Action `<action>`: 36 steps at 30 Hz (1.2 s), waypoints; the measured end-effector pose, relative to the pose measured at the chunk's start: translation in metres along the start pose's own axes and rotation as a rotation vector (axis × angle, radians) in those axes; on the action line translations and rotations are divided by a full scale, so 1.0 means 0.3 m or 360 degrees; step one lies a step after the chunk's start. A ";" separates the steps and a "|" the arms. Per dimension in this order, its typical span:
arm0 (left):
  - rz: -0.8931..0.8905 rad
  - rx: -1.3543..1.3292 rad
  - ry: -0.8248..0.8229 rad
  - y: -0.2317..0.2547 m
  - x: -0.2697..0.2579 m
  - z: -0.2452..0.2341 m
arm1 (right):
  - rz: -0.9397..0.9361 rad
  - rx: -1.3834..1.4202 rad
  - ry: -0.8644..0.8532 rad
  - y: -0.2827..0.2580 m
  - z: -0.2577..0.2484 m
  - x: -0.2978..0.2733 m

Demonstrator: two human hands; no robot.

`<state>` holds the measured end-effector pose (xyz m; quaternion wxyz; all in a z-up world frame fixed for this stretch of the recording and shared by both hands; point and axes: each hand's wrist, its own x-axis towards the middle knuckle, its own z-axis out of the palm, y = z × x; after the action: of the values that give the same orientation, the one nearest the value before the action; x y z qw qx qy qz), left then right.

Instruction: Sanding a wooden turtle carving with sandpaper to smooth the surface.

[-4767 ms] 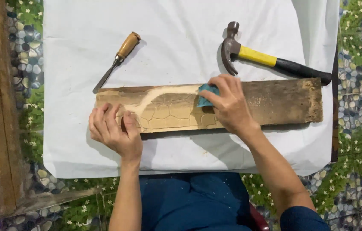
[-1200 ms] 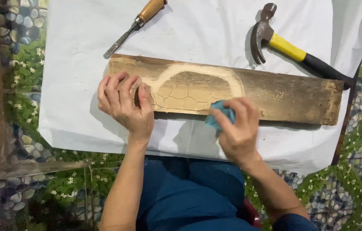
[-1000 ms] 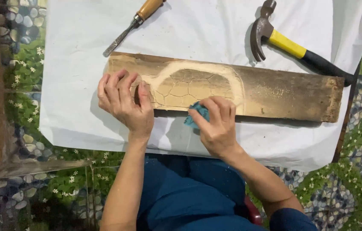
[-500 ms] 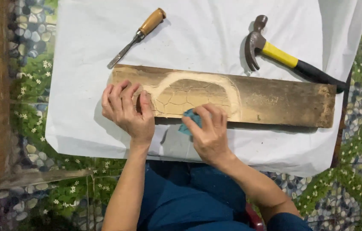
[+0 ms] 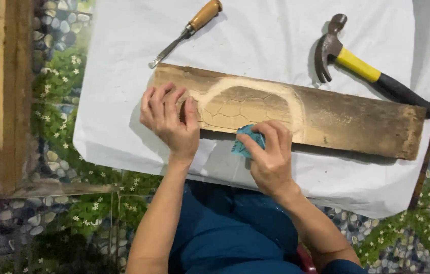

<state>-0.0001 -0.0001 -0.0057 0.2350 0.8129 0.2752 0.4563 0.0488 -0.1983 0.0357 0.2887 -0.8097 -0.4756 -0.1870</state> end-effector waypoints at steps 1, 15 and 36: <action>-0.0008 0.0006 -0.0002 0.005 0.001 -0.001 | -0.0034 0.0010 0.0009 -0.008 0.009 0.007; -0.0052 0.0009 -0.0009 0.012 0.004 -0.005 | -0.0168 -0.0012 0.0042 -0.049 0.081 0.079; -0.0022 0.0030 -0.0021 0.010 0.002 -0.006 | -0.0024 0.0005 0.0028 -0.003 0.041 -0.001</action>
<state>-0.0008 -0.0018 -0.0025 0.2321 0.8162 0.2835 0.4467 0.0483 -0.1904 0.0263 0.2926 -0.8039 -0.4794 -0.1956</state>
